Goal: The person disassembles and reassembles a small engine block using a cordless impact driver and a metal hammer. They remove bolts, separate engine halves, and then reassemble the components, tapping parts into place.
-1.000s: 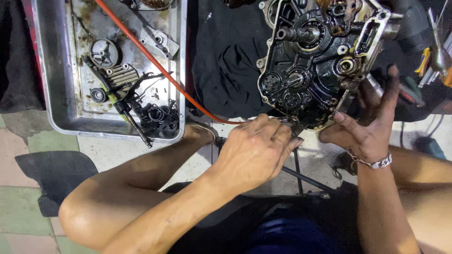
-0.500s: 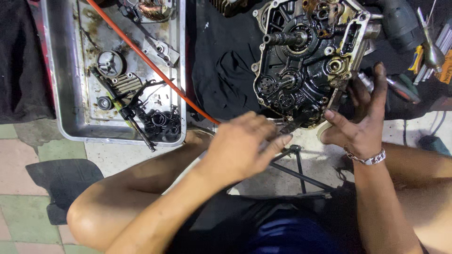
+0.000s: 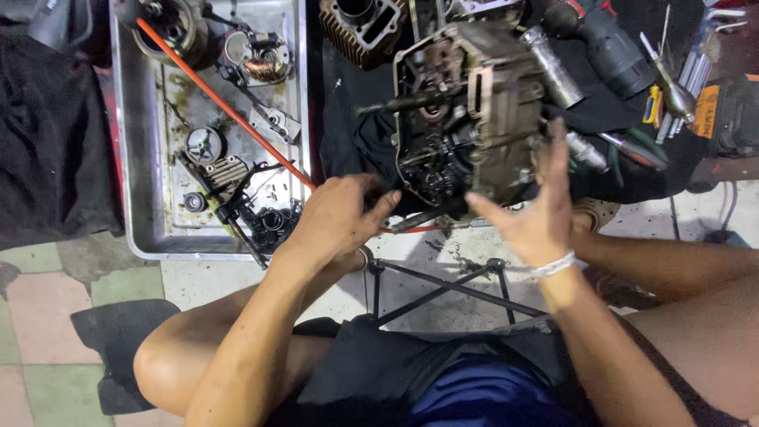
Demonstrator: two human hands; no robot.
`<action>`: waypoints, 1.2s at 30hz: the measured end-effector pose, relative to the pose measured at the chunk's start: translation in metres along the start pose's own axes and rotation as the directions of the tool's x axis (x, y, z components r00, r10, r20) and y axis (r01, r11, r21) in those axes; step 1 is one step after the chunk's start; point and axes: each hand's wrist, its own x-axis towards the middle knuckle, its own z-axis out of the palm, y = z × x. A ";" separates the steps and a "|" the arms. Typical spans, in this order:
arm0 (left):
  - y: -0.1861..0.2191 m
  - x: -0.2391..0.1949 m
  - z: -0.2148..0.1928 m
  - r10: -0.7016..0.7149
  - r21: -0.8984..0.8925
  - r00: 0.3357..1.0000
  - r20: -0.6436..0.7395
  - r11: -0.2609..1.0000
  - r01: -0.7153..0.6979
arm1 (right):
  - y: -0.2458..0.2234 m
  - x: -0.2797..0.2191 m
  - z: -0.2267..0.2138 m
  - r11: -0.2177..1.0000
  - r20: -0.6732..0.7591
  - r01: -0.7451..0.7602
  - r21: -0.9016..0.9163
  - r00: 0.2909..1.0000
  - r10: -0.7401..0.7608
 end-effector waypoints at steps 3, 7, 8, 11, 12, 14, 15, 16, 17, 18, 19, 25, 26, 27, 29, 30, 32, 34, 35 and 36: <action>-0.009 0.000 0.004 0.064 0.053 0.998 -0.008 0.997 -0.063 | -0.027 -0.005 0.013 0.955 -0.041 0.107 -0.275 0.992 -0.123; -0.022 0.002 0.010 0.077 0.154 0.996 -0.043 0.986 -0.070 | -0.053 -0.022 0.047 0.957 -0.007 0.062 -0.284 0.998 -0.067; -0.025 0.000 0.008 0.045 0.128 0.998 -0.037 0.991 -0.039 | -0.057 -0.024 0.053 0.945 -0.028 0.125 -0.302 0.990 -0.140; -0.025 -0.007 0.004 -0.031 0.083 0.999 -0.010 0.996 0.032 | -0.063 -0.024 0.059 0.915 -0.021 0.236 -0.327 0.966 -0.257; -0.024 -0.008 0.004 -0.036 0.094 0.999 0.004 0.995 0.035 | -0.062 -0.026 0.058 0.908 -0.011 0.254 -0.335 0.962 -0.273; -0.022 -0.009 0.005 -0.018 0.086 1.000 0.011 0.996 0.017 | -0.064 -0.028 0.063 0.917 -0.027 0.225 -0.329 0.969 -0.247; -0.022 -0.009 0.004 0.005 0.065 1.000 0.004 0.998 -0.006 | -0.063 -0.027 0.062 0.920 -0.034 0.212 -0.329 0.971 -0.236; -0.023 -0.009 0.004 0.026 0.047 1.000 -0.006 0.999 -0.026 | -0.062 -0.027 0.060 0.923 -0.029 0.205 -0.324 0.974 -0.226; -0.023 -0.006 0.004 0.051 0.018 0.999 -0.001 0.999 -0.051 | -0.060 -0.027 0.057 0.927 -0.023 0.198 -0.320 0.976 -0.217; -0.025 -0.004 0.004 0.072 -0.009 0.997 0.003 0.997 -0.072 | -0.059 -0.028 0.057 0.931 -0.016 0.192 -0.311 0.978 -0.208; -0.027 -0.002 0.004 0.093 -0.037 0.996 0.006 0.995 -0.093 | -0.056 -0.028 0.054 0.949 -0.009 0.201 -0.242 0.978 -0.209; -0.038 0.005 -0.003 0.153 -0.365 0.987 -0.045 0.918 -0.159 | -0.034 -0.030 0.020 0.796 0.054 -0.008 0.605 0.998 -0.031; -0.039 0.004 -0.005 0.164 -0.404 0.985 -0.045 0.899 -0.168 | -0.030 -0.027 0.013 0.625 0.082 -0.070 0.777 0.997 0.009; -0.039 0.003 -0.006 0.175 -0.442 0.984 -0.046 0.879 -0.177 | -0.027 -0.025 0.007 0.415 0.119 -0.125 0.901 0.992 0.040; -0.037 0.001 -0.007 0.186 -0.477 0.981 -0.049 0.859 -0.187 | -0.019 -0.029 -0.006 0.134 0.195 -0.206 0.969 0.977 0.091; -0.034 0.000 -0.007 0.190 -0.473 0.981 -0.048 0.860 -0.190 | -0.014 -0.032 -0.010 -0.014 0.235 -0.235 0.972 0.966 0.110; -0.025 -0.002 -0.006 0.227 -0.467 0.973 -0.031 0.858 -0.215 | 0.004 -0.036 -0.012 -0.130 0.261 -0.245 0.961 0.956 0.131; -0.015 -0.007 0.004 0.289 -0.468 0.957 0.003 0.846 -0.254 | 0.033 -0.034 -0.005 0.062 0.262 -0.277 0.959 0.949 0.175; -0.011 -0.010 0.015 0.228 -0.377 0.965 0.127 0.911 -0.166 | 0.049 -0.024 0.005 0.307 0.243 -0.298 0.904 0.948 0.205; -0.005 -0.012 0.032 0.155 -0.265 0.957 0.245 0.960 -0.088 | 0.062 -0.020 0.014 0.528 0.213 -0.306 0.792 0.950 0.230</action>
